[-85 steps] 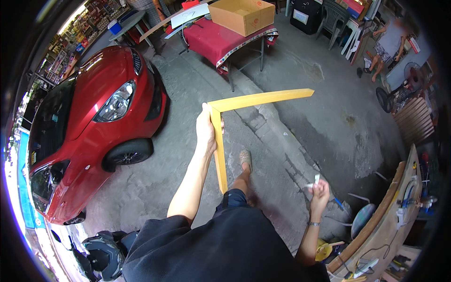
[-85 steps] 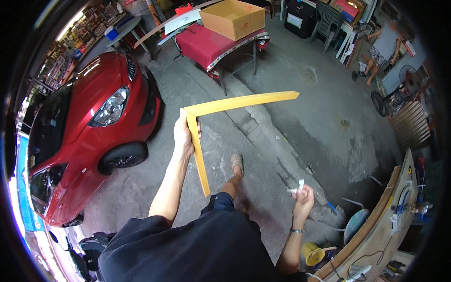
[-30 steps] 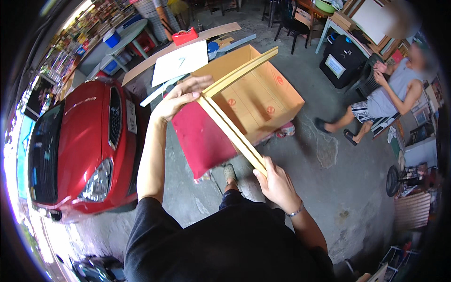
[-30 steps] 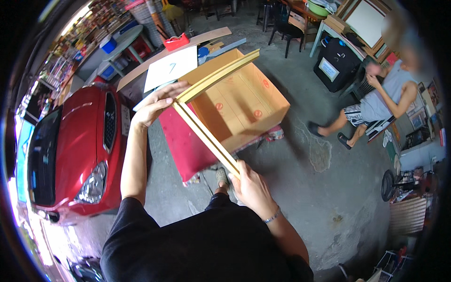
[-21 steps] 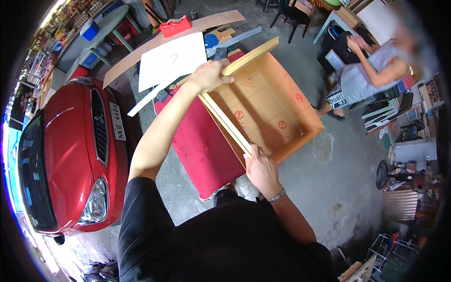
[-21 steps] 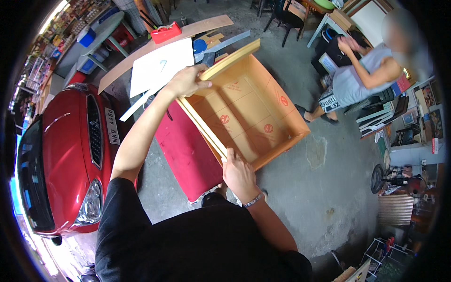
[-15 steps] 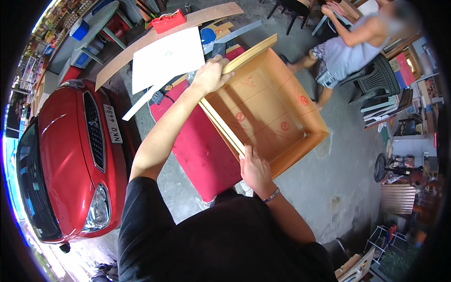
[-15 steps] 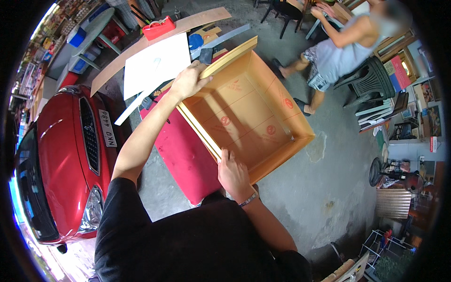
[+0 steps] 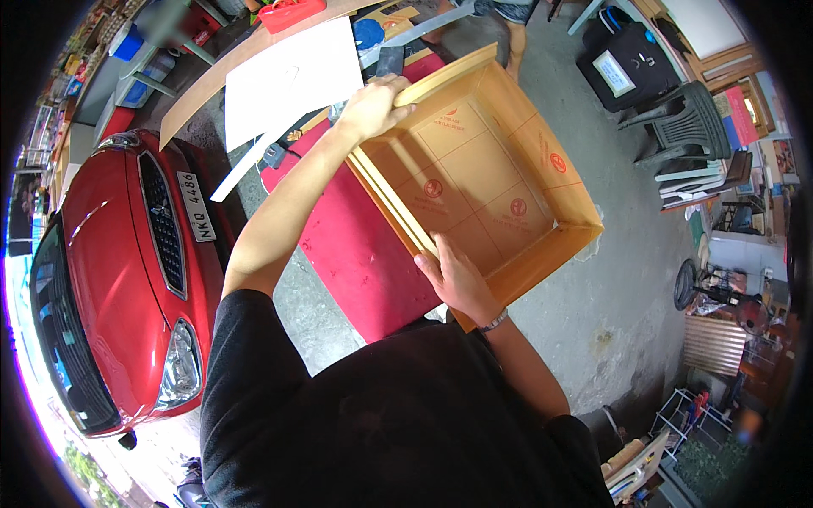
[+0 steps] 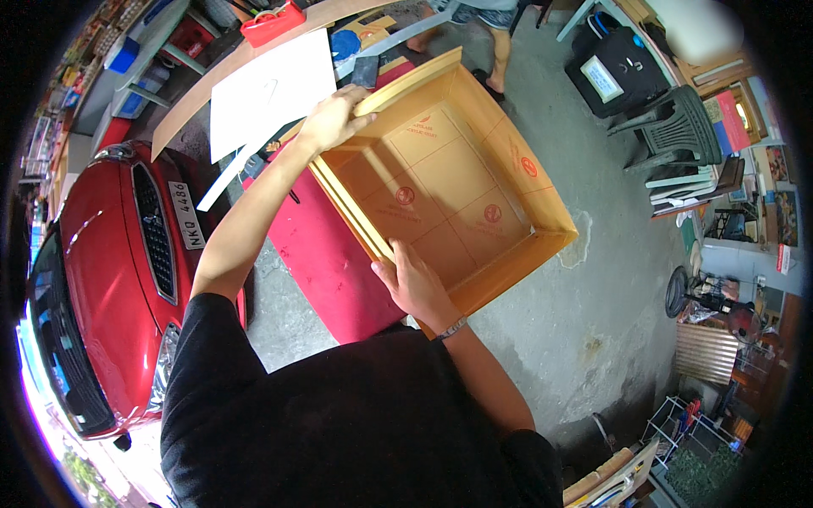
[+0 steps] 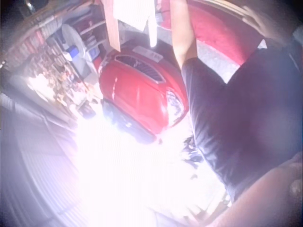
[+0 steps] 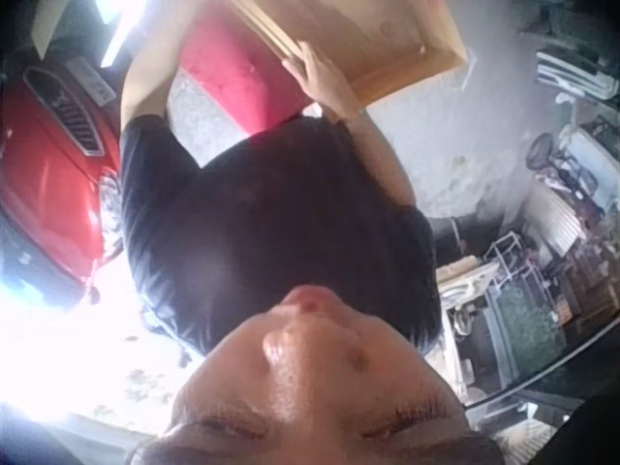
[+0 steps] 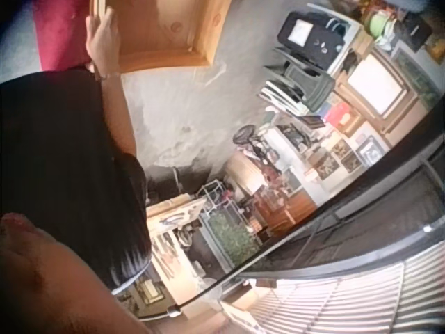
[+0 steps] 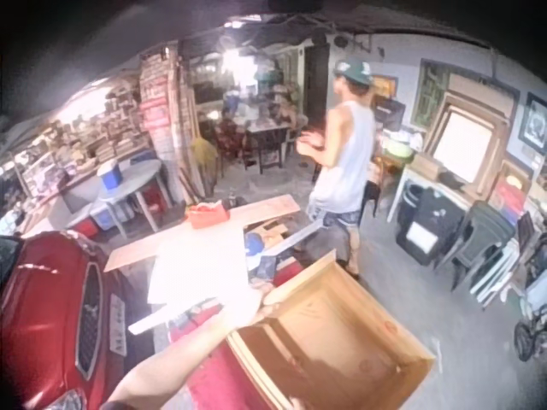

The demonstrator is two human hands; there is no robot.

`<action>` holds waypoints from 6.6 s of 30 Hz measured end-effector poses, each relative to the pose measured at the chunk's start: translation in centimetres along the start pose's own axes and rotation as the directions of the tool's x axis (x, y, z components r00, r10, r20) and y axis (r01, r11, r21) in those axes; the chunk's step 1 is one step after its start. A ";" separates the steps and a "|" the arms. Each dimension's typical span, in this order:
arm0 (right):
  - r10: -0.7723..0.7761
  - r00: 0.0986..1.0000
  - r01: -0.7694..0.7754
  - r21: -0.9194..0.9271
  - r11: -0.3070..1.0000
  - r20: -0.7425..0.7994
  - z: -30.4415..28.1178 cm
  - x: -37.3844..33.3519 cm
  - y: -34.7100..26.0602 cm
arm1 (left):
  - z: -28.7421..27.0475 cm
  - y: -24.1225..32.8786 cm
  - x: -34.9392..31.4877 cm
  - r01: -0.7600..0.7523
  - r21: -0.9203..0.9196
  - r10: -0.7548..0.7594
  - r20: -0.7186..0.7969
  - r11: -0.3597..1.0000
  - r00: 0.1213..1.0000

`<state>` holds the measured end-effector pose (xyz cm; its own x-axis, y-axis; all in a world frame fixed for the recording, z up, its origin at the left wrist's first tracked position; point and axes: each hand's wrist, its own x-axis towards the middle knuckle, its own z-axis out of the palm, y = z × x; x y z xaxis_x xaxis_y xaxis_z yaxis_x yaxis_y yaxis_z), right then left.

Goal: The person assembles a wooden frame by nailing two pieces of wood together at a corner using a hammer and nails. They then fit the frame into a cardboard box to check alignment and later place it on a workbench.

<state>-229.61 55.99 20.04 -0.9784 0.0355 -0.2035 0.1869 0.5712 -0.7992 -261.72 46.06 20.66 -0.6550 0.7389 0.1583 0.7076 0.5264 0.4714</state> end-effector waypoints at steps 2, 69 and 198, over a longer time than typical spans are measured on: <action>-0.027 1.000 0.027 0.044 0.999 0.012 -0.1 0.5 0.4 | 0.2 -0.6 0.0 0.012 -0.014 -0.012 -0.014 1.000 1.000; -0.061 0.992 0.064 -0.021 0.998 0.111 0.4 -3.0 1.9 | 7.9 4.9 13.7 -0.123 0.442 0.174 -0.076 0.888 0.982; 0.445 0.766 -0.402 -0.193 0.895 0.463 -4.5 -6.8 2.3 | 7.0 6.4 -14.6 0.161 -0.843 -0.743 -0.341 0.513 0.576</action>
<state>-222.91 60.72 22.15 -0.6261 -0.0989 -0.7734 0.5439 0.6554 -0.5241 -245.73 41.59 15.27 -0.9933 -0.1093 0.0371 0.0336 0.0341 0.9989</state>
